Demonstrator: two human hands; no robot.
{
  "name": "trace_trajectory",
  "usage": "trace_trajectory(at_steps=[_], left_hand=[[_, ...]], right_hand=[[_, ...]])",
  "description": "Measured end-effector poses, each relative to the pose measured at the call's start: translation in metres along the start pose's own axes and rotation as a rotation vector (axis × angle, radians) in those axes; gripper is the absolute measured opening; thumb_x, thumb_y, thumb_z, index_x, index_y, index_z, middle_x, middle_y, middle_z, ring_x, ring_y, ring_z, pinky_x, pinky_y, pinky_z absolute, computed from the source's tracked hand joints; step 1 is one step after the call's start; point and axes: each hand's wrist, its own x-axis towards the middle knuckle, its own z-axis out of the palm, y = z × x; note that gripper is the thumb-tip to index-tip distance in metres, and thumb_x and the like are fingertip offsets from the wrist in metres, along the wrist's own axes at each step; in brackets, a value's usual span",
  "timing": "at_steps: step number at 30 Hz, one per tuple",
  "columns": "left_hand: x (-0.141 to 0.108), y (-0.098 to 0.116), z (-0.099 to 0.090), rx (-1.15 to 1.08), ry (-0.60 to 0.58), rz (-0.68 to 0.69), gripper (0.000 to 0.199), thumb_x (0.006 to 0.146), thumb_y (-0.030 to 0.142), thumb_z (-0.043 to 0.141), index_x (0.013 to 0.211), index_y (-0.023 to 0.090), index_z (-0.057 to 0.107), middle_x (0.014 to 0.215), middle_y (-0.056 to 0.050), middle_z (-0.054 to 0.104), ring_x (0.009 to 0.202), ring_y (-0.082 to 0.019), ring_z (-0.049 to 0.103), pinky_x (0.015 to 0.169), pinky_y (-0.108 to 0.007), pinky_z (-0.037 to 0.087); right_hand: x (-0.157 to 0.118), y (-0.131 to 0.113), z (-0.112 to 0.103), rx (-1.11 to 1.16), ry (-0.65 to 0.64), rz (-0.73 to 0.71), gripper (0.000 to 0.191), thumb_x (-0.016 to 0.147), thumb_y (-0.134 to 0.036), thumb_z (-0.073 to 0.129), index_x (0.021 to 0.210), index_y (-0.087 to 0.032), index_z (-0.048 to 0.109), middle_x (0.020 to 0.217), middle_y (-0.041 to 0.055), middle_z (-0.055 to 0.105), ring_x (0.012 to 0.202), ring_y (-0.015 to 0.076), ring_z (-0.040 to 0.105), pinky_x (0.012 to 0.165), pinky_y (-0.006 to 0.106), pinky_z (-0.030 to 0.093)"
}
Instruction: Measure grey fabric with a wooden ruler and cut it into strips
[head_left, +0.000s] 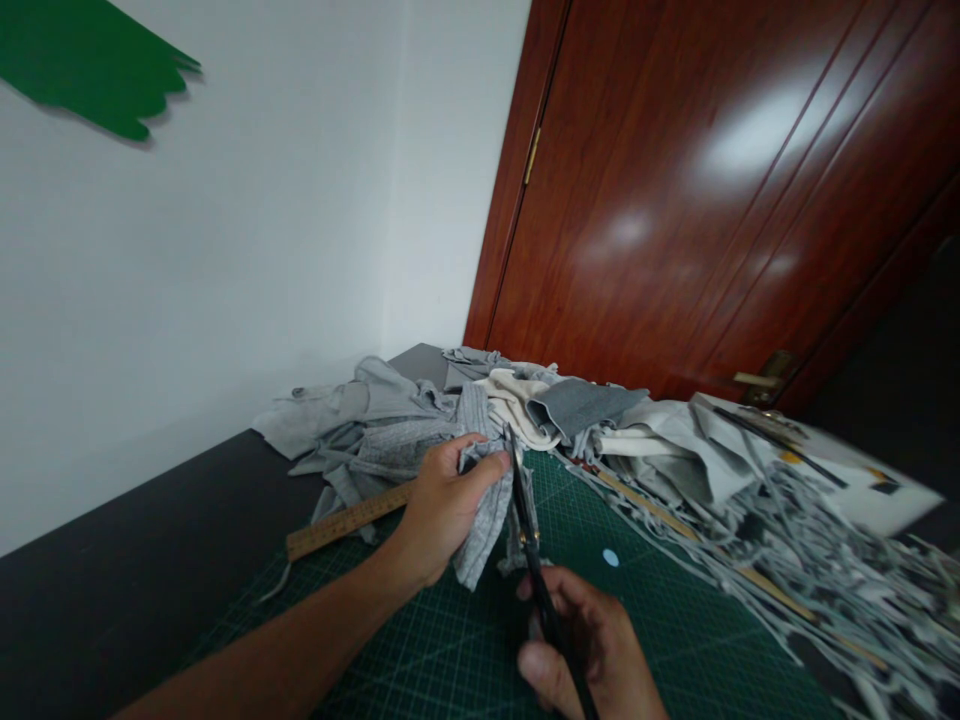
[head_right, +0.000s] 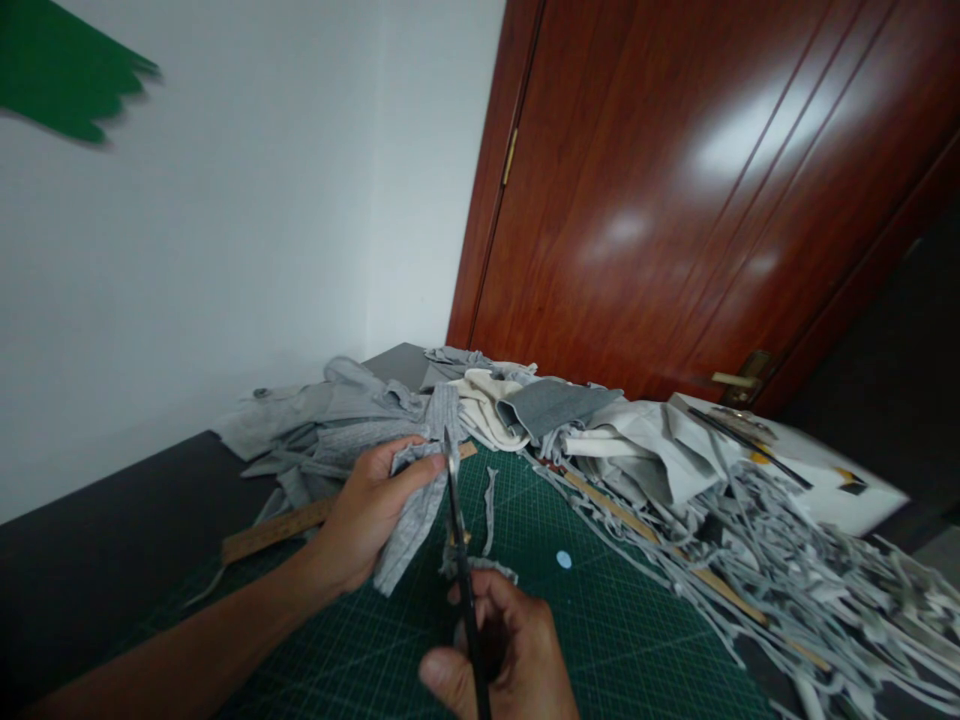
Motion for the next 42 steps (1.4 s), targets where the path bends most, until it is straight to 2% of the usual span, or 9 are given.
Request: trace_trajectory(at_steps=[7, 10, 25, 36, 42], left_hand=[[-0.0004, 0.0003, -0.0001, -0.023, 0.003, 0.005, 0.025, 0.076, 0.042, 0.080, 0.083, 0.019, 0.074, 0.078, -0.001, 0.073, 0.075, -0.021, 0.065, 0.070, -0.029, 0.048], [-0.0009, 0.0011, 0.0003, 0.004, 0.032, 0.016, 0.025, 0.075, 0.041, 0.080, 0.085, 0.019, 0.074, 0.081, -0.001, 0.073, 0.077, -0.022, 0.065, 0.072, -0.030, 0.048], [0.0002, 0.0015, -0.0003, 0.076, 0.012, 0.063, 0.020, 0.081, 0.039, 0.074, 0.083, 0.019, 0.073, 0.079, 0.001, 0.071, 0.077, -0.020, 0.063, 0.072, -0.029, 0.045], [0.0013, -0.0024, -0.0019, 0.086, 0.001, 0.057, 0.021, 0.083, 0.040, 0.074, 0.086, 0.019, 0.073, 0.082, 0.000, 0.072, 0.081, -0.022, 0.065, 0.075, -0.030, 0.046], [0.0017, -0.0028, -0.0012, 0.068, -0.002, 0.058, 0.023, 0.081, 0.041, 0.075, 0.087, 0.019, 0.074, 0.079, 0.001, 0.071, 0.077, -0.021, 0.064, 0.072, -0.030, 0.046]], right_hand=[[0.0018, -0.0095, -0.0006, -0.035, -0.036, 0.002, 0.057, 0.075, -0.070, 0.079, 0.100, -0.020, 0.067, 0.062, -0.0066, 0.043, 0.051, 0.0106, 0.034, 0.049, 0.025, 0.023], [0.0016, -0.0091, -0.0007, -0.026, -0.051, 0.022, 0.058, 0.075, -0.072, 0.078, 0.100, -0.020, 0.067, 0.063, -0.0065, 0.042, 0.050, 0.0102, 0.033, 0.046, 0.024, 0.023], [0.0019, -0.0060, -0.0019, -0.021, -0.069, 0.030, 0.055, 0.078, -0.068, 0.078, 0.101, -0.020, 0.066, 0.062, -0.0067, 0.043, 0.047, 0.0099, 0.037, 0.043, 0.023, 0.028], [0.0036, -0.0036, 0.0002, -0.018, -0.066, 0.010, 0.049, 0.080, -0.064, 0.079, 0.096, -0.021, 0.065, 0.060, -0.0071, 0.042, 0.046, 0.0083, 0.032, 0.043, 0.022, 0.022], [0.0028, -0.0034, 0.0020, -0.031, -0.030, 0.065, 0.050, 0.078, -0.065, 0.080, 0.094, -0.020, 0.064, 0.058, -0.0071, 0.044, 0.042, 0.0067, 0.030, 0.040, 0.021, 0.019]])
